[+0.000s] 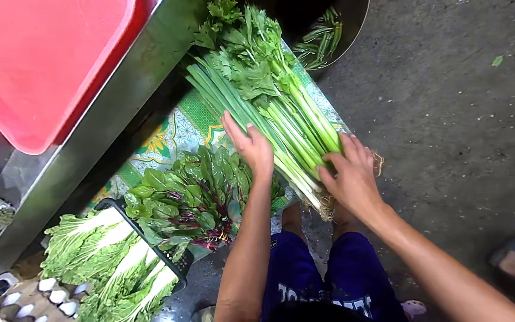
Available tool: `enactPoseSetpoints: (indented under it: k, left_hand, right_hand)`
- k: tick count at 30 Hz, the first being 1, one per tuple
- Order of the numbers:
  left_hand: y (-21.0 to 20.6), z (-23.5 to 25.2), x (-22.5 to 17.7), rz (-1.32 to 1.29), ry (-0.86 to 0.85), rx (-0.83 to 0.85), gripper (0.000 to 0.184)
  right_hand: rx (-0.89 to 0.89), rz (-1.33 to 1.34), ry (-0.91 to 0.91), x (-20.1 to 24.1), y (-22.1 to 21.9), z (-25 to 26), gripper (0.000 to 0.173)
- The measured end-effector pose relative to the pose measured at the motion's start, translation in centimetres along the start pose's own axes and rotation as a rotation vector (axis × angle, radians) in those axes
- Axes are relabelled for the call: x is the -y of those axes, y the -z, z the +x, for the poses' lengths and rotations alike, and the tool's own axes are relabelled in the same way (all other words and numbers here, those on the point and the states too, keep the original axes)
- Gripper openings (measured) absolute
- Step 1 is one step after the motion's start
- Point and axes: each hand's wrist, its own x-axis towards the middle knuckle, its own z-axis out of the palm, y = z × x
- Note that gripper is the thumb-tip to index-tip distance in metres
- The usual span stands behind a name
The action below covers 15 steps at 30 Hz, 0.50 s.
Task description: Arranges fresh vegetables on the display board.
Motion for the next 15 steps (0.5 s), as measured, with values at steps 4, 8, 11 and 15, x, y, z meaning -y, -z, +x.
enactPoseSetpoints:
  k: [4,8,11,15]
  left_hand:
    - [-0.2,0.9,0.0,-0.019,-0.037,-0.040,0.055]
    - [-0.2,2.2,0.3,-0.046,-0.082,-0.055,0.054]
    - [-0.6,2.8,0.3,-0.125,-0.090,-0.094,0.051]
    - [-1.3,2.7,0.2,-0.154,-0.060,-0.174,0.051]
  right_hand:
    - [0.017,-0.018,-0.003,0.0,0.0,-0.3,0.034]
    - [0.022,-0.032,0.007,-0.5,-0.1,-0.9,0.034]
    - [0.024,-0.005,0.022,-0.7,-0.2,-0.8,0.035]
    - [0.026,0.034,0.044,-1.3,-0.5,-0.9,0.036]
